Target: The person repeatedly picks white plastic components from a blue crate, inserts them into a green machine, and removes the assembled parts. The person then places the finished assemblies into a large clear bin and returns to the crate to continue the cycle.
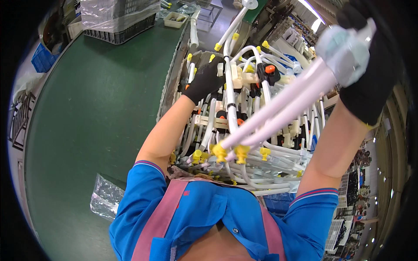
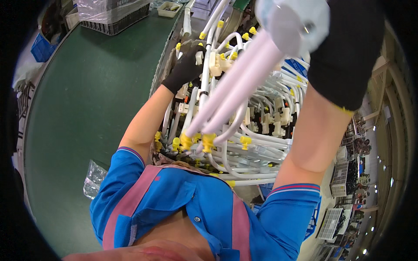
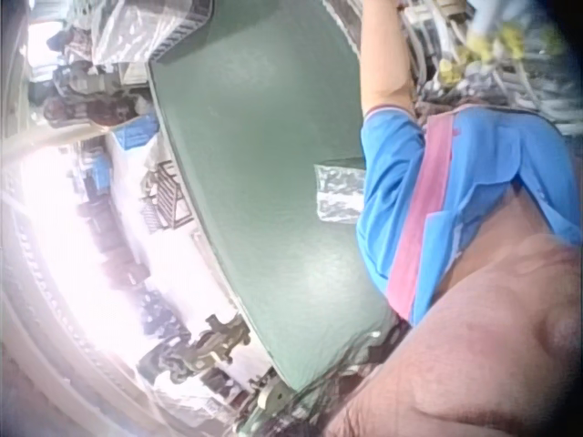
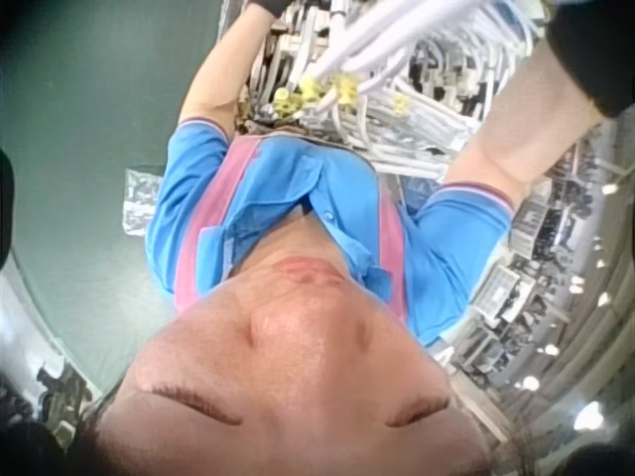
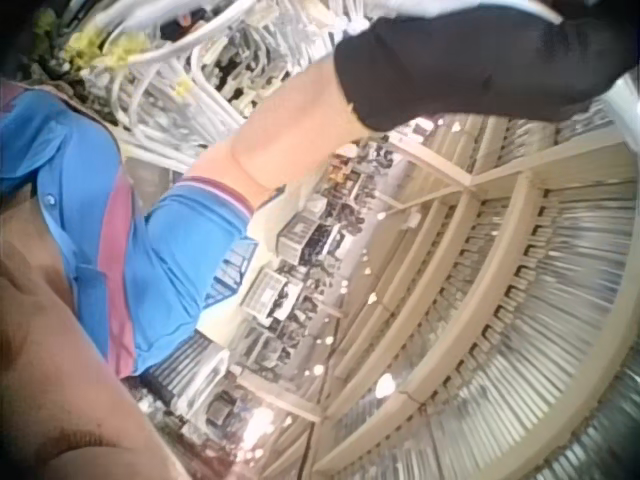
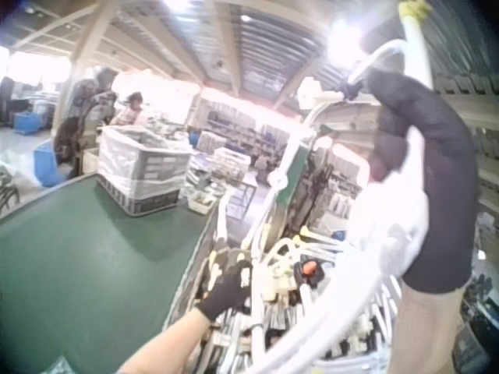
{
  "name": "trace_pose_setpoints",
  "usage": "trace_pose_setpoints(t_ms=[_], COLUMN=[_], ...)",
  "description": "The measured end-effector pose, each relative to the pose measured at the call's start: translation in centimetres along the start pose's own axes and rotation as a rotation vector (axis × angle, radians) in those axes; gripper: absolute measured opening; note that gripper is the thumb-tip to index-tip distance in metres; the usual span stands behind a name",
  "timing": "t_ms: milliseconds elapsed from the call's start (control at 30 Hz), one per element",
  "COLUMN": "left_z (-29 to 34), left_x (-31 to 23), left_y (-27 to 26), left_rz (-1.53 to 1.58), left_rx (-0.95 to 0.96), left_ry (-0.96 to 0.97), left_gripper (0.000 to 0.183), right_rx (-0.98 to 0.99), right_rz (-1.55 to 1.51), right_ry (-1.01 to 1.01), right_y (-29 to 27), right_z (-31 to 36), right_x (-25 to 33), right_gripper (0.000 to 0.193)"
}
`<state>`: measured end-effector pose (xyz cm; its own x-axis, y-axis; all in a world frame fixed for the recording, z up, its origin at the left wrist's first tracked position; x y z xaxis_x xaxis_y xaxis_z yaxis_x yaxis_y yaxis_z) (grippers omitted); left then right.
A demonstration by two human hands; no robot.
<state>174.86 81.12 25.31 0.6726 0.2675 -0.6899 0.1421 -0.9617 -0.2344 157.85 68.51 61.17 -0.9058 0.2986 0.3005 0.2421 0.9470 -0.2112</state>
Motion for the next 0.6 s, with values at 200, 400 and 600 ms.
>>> trace_pose_setpoints(t_ms=[200,400,600], left_z=[0.6,6.0,10.3], left_x=[1.2,8.3,9.3], left_y=[1.4,-3.5,-4.4], left_rz=[0.059,0.296,0.014], left_rx=[0.261,0.093,0.099], left_ry=[-0.002,-0.417,-0.343], left_gripper=[0.061,0.041,0.04], right_rx=[0.058,-0.089,0.188], right_rz=[0.015,-0.119,-0.133], right_ry=[-0.077,0.273,-0.292], right_y=[2.8,-1.0,5.4], right_z=[1.2,0.9,1.2], right_x=[0.2,-4.7,2.9], right_gripper=[0.035,0.044,0.029])
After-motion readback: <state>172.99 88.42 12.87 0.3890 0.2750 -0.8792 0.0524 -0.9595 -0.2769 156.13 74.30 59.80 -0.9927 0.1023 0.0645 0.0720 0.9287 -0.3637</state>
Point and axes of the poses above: each hand's wrist, its own z-axis away from the middle knuckle, its own y-axis out of the palm, x = y × z, the point moved 10 cm from there along -z, towards the middle knuckle, and after that the axes turned 5 degrees about -z, right-handed, at the moved point
